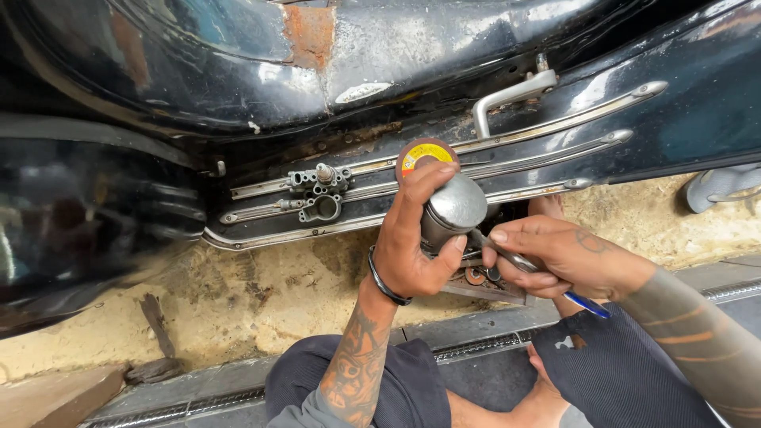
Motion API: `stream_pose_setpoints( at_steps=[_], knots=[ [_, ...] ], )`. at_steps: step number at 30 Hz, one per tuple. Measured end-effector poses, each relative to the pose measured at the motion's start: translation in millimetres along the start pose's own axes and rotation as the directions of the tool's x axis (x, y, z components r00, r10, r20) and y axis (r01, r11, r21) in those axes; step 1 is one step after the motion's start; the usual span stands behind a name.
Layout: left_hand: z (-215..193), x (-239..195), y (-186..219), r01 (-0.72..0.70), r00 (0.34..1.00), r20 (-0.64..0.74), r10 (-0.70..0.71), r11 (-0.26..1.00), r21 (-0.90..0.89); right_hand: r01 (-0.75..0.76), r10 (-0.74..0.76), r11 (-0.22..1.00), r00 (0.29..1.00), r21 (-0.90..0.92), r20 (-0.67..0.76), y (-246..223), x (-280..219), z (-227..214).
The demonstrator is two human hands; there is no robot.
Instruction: The person sits on the floor and uses a metal file to scrape and smooth the surface of a motorcycle piston. They rotate the piston to work on different sides and occasionally inspect the surface with their fingers.
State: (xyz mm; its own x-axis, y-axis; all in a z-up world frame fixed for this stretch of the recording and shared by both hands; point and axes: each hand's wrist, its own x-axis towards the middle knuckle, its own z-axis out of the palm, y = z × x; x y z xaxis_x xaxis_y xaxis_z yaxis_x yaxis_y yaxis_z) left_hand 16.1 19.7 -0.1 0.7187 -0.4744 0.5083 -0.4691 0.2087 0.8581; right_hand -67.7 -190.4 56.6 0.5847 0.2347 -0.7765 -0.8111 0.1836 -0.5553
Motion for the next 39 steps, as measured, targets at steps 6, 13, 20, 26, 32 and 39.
stream_pose_setpoints(
  at_steps=[6,13,20,26,32,39],
  knots=[
    [-5.0,-0.5,-4.5,0.146,0.969,-0.187,-0.159,0.986,-0.080,-0.293,0.067,0.749,0.926,-0.595,-0.371,-64.3,-50.9,68.2],
    [-8.4,0.0,-7.8,0.166,0.937,-0.287,-0.200,0.976,-0.139,-0.329,-0.760,-0.549,0.580,-0.768,0.294,14.9,-50.0,34.2],
    [-4.2,1.8,-10.1,0.059,0.942,-0.318,-0.105,0.987,-0.150,-0.263,-0.471,0.151,0.829,-0.953,-0.303,-13.5,-51.3,49.3],
    [-11.2,-1.4,-4.3,-0.026,0.949,-0.315,-0.011,0.993,-0.113,-0.065,0.043,0.974,0.994,-0.219,-0.104,-1.2,-29.5,-3.0],
    [-14.1,-2.3,-10.6,0.063,0.939,-0.326,-0.108,0.987,-0.147,0.056,-0.152,0.895,0.971,-0.443,-0.183,-8.2,-37.1,24.2],
    [-10.5,-0.5,-17.5,0.189,0.939,-0.259,-0.228,0.968,-0.165,-0.045,-0.796,-0.464,0.460,-0.885,0.394,30.0,-43.0,6.7]
  ],
)
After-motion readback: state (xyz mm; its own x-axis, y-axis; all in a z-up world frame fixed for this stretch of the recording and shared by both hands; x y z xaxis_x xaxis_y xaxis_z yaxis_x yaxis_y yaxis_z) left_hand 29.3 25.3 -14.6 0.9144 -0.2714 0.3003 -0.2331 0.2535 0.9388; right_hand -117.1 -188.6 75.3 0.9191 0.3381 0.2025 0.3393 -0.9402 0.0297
